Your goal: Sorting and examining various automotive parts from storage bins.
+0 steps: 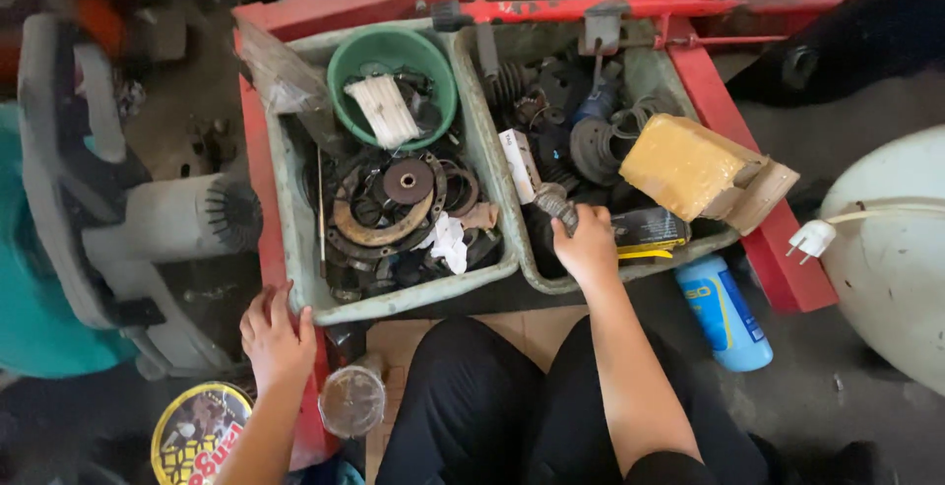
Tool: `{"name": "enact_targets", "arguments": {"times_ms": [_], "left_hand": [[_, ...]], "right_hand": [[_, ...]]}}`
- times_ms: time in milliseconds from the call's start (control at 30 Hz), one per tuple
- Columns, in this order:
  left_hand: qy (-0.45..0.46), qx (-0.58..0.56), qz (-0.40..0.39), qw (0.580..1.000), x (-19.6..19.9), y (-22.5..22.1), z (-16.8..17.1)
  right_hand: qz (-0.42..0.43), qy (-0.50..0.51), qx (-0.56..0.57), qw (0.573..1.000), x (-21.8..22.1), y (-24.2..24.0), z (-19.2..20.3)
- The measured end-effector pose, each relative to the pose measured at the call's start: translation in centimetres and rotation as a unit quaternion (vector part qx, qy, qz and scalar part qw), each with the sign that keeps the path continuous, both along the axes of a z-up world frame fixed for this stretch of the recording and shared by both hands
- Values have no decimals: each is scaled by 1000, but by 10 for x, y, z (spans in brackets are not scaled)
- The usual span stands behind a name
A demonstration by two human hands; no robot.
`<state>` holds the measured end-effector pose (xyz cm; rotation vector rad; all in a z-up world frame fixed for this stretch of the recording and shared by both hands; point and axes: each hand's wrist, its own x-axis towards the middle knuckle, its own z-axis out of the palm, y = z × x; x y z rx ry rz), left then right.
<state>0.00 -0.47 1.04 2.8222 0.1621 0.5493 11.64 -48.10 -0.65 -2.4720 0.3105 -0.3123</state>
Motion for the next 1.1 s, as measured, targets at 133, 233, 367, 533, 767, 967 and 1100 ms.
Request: {"name": "enact_targets", "arguments": {"times_ms": [133, 233, 367, 533, 767, 967, 1100], "left_hand": [[-13, 1, -18, 1000, 2, 4, -6], [-22, 0, -32, 999, 1, 7, -12], [4, 17, -3, 1000, 1, 8, -13], [-3, 11, -21, 1000, 2, 5, -11], [8, 19, 5, 1000, 2, 11, -21], [34, 17, 23, 999, 1, 11, -21], [34, 4, 22, 999, 1, 10, -20]], "right_hand": [[4, 91, 12, 996, -4, 6, 19], [29, 45, 22, 998, -2, 1, 12], [-18, -26, 77, 997, 12, -15, 24], [-26, -136, 43, 989, 64, -44, 5], [-138, -10, -75, 987, 142, -48, -51], [-135, 58, -5, 989, 146, -47, -52], [-106, 30, 38, 993, 147, -60, -57]]}}
